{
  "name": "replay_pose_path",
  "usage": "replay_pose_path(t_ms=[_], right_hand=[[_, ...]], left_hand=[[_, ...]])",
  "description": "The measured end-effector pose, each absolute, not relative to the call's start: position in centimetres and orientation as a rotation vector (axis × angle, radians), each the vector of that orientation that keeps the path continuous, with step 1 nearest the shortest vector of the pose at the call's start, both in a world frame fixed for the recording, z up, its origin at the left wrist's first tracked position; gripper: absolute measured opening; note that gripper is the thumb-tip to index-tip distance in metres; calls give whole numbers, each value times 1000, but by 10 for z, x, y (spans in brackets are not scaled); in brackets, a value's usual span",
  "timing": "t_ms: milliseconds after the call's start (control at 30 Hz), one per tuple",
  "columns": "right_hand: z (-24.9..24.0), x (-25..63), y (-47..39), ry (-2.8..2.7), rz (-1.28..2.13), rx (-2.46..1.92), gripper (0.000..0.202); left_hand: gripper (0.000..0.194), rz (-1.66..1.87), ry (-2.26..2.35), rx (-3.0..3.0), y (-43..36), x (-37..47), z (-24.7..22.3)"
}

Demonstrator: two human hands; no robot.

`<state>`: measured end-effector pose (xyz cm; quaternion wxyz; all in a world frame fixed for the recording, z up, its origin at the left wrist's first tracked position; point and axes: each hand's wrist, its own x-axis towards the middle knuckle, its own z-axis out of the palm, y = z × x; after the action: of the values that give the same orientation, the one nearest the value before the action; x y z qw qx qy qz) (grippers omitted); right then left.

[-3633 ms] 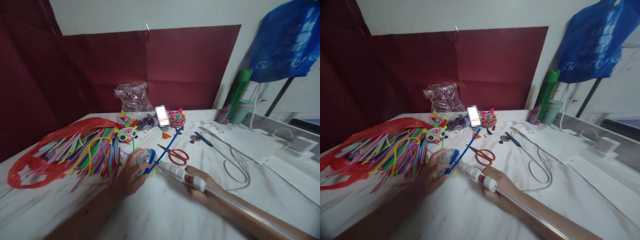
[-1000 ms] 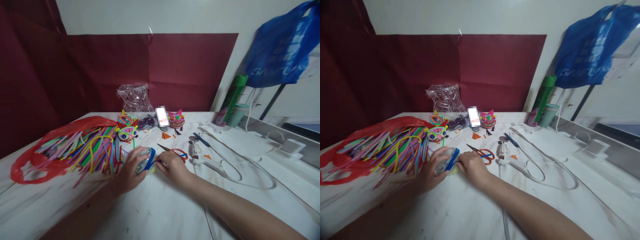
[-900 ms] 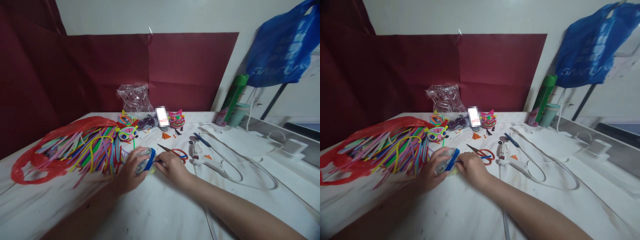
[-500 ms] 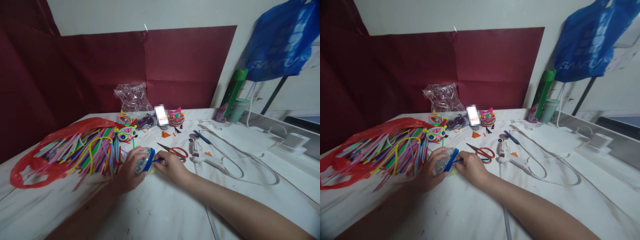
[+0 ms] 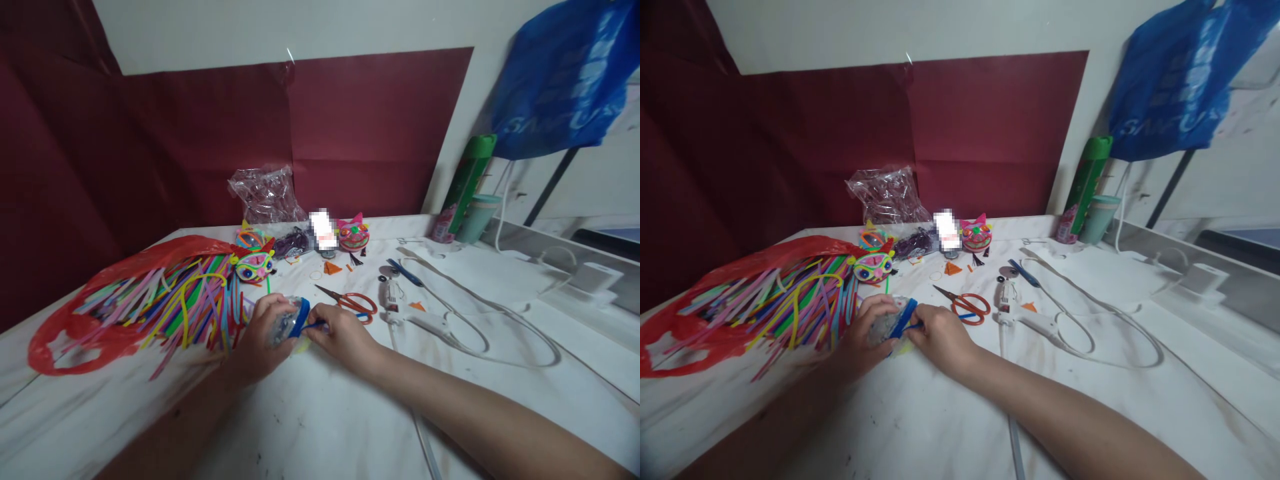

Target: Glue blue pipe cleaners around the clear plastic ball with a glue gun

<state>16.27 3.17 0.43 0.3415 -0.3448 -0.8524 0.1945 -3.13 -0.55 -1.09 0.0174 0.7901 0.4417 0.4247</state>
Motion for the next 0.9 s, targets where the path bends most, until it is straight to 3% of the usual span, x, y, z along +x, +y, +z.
replay_pose_path(t_ms=[200,533,900], right_hand=[[3,165,34,-2270,339,-805,12],[11,166,32,-2207,633,-880,12],[10,165,33,-2209,637,-919,10]], left_hand=[[40,1330,1349,2443,-6,-33,-11],[41,1316,1291,2470,-6,-34,-12],[33,1194,1249,2365,-8,-41,-6]])
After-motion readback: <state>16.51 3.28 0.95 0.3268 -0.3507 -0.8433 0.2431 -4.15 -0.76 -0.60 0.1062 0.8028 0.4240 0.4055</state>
